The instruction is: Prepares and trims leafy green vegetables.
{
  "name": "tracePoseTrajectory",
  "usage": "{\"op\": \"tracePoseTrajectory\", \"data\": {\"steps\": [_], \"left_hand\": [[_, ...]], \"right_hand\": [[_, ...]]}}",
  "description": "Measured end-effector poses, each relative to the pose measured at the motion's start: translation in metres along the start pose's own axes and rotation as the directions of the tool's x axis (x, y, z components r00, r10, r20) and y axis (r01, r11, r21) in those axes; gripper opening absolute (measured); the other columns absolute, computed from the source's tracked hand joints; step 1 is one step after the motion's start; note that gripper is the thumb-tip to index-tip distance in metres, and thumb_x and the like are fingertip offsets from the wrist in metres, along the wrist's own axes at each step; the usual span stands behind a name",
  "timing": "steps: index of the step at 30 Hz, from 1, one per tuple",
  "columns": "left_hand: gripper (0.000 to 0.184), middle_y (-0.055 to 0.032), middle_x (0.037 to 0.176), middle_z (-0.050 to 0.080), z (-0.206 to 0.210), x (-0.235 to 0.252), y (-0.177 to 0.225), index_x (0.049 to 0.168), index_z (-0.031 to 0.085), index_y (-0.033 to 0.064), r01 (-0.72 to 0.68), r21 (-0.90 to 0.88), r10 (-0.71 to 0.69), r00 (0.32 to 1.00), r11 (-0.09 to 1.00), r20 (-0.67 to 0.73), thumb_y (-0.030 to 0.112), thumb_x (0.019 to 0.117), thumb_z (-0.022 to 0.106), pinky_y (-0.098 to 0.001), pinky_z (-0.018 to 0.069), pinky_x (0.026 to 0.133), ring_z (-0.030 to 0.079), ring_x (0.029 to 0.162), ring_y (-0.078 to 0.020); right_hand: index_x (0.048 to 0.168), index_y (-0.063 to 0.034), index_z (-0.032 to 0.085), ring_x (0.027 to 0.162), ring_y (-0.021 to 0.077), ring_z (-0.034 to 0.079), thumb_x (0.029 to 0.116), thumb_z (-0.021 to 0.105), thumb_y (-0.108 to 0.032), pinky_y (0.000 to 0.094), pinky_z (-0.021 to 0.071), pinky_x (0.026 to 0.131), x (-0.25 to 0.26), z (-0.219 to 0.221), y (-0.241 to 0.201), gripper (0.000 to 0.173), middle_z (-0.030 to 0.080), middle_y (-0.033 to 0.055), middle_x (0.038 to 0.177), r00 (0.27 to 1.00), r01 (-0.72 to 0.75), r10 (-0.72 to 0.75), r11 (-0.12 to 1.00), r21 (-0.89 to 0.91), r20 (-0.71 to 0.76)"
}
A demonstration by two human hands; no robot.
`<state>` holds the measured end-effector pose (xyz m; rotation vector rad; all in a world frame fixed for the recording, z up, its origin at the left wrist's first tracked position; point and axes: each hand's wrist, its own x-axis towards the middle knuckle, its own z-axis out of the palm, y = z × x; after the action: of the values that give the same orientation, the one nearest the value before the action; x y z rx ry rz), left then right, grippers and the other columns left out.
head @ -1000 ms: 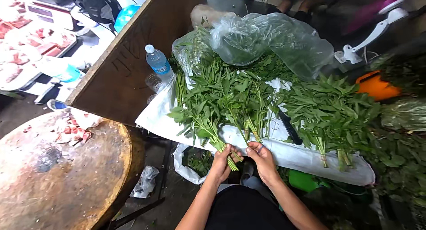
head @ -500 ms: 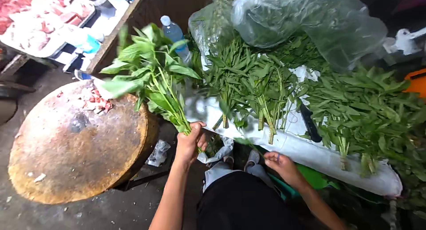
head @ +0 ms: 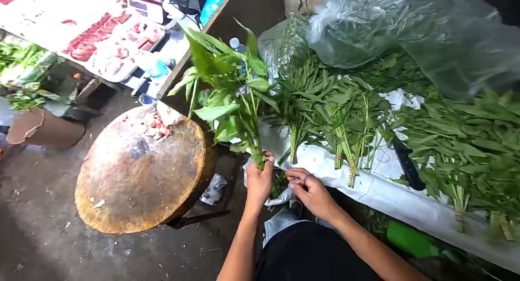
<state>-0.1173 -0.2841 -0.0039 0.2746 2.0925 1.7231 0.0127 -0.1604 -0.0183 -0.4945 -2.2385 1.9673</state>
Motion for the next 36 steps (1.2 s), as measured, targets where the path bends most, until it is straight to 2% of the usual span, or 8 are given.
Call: {"op": "tracePoseTrajectory", "data": {"steps": [5,10,13,15,18,22,33,36], "left_hand": [[0.022,-0.0081,0.091,0.071,0.044,-0.011,-0.017,0.108,0.07,-0.0019,-0.159,0.314,0.178,0.983,0.936,-0.033,0.013,0.0958,0.061,-0.0322,0.0572,0.08,0.068,0.084,-0.0114],[0.021,-0.0016,0.082,0.066,0.067,-0.02,-0.039,0.111,0.069,0.0039,0.017,0.181,-0.046,0.987,0.983,0.157,0.018,0.1019,0.058,-0.028,0.0523,0.064,0.059,0.067,-0.0075],[0.02,-0.0002,0.073,0.059,0.07,-0.023,-0.051,0.11,0.067,0.0047,0.092,0.141,-0.127,0.956,0.986,0.264,0.02,0.1038,0.055,-0.0274,0.0471,0.051,0.052,0.054,-0.0082],[0.021,0.0001,0.076,0.06,0.071,-0.025,-0.055,0.109,0.068,0.0047,0.026,0.223,-0.086,0.961,0.974,0.262,0.02,0.1037,0.055,-0.0257,0.0485,0.058,0.054,0.059,-0.0068],[0.022,-0.0055,0.085,0.066,0.073,-0.028,-0.058,0.106,0.069,0.0008,-0.095,0.345,0.015,0.974,0.934,0.226,0.017,0.1024,0.056,-0.0288,0.0537,0.074,0.062,0.075,-0.0102],[0.022,-0.0124,0.091,0.07,0.075,-0.03,-0.057,0.106,0.07,-0.0025,-0.156,0.442,0.067,0.975,0.884,0.211,0.014,0.1009,0.057,-0.0364,0.0566,0.083,0.068,0.084,-0.019],[0.028,-0.0101,0.089,0.068,0.07,-0.025,-0.052,0.113,0.067,-0.0002,0.002,0.349,-0.106,0.954,0.937,0.281,0.021,0.1056,0.05,-0.0367,0.0553,0.08,0.066,0.082,-0.017],[0.026,-0.01,0.091,0.068,0.069,-0.025,-0.046,0.113,0.066,-0.0006,0.04,0.308,-0.138,0.943,0.95,0.304,0.018,0.1052,0.05,-0.0348,0.054,0.082,0.066,0.084,-0.0154]], "right_hand": [[0.129,-0.0014,0.067,0.109,0.0177,0.065,0.0926,0.073,-0.033,0.0317,0.0546,0.092,0.04,-0.011,-0.031,0.048,0.066,0.0146,0.125,0.976,0.071,-0.103,0.983,-0.168,-0.19],[0.113,-0.0014,0.071,0.084,0.0116,0.07,0.0992,0.065,-0.023,0.0303,0.0592,0.08,0.042,-0.032,-0.004,0.027,0.073,0.0075,0.096,0.938,-0.205,0.197,0.979,0.001,-0.286],[0.123,-0.0027,0.069,0.098,0.0169,0.069,0.1,0.063,-0.023,0.0353,0.0571,0.087,0.027,-0.046,0.009,0.031,0.071,0.011,0.114,0.899,-0.242,0.173,0.962,-0.127,-0.402],[0.13,-0.0025,0.067,0.111,0.0265,0.065,0.0978,0.063,-0.021,0.042,0.0547,0.095,0.019,-0.05,0.012,0.037,0.064,0.0183,0.129,0.889,-0.181,0.014,0.929,-0.323,-0.458],[0.126,-0.0078,0.072,0.075,0.0178,0.066,0.1001,0.06,-0.024,0.0366,0.0575,0.072,0.021,-0.044,0.009,0.033,0.072,0.0101,0.09,0.926,-0.045,-0.137,0.886,-0.462,-0.352],[0.141,-0.0144,0.064,0.071,0.0214,0.064,0.1032,0.057,-0.031,0.0435,0.0557,0.075,0.044,-0.038,0.009,0.042,0.07,0.0079,0.08,0.982,-0.102,0.006,0.854,-0.51,-0.187],[0.104,-0.0007,0.073,0.095,0.0104,0.068,0.1001,0.062,-0.018,0.0244,0.0581,0.082,0.029,-0.035,0.021,0.021,0.07,0.0121,0.116,0.963,0.175,-0.22,0.95,-0.261,-0.156],[0.111,0.0029,0.066,0.081,0.0078,0.068,0.1013,0.058,-0.012,0.0238,0.0584,0.074,0.019,-0.028,0.021,0.019,0.072,0.0058,0.096,0.987,0.056,-0.049,0.998,0.041,-0.154]]}}
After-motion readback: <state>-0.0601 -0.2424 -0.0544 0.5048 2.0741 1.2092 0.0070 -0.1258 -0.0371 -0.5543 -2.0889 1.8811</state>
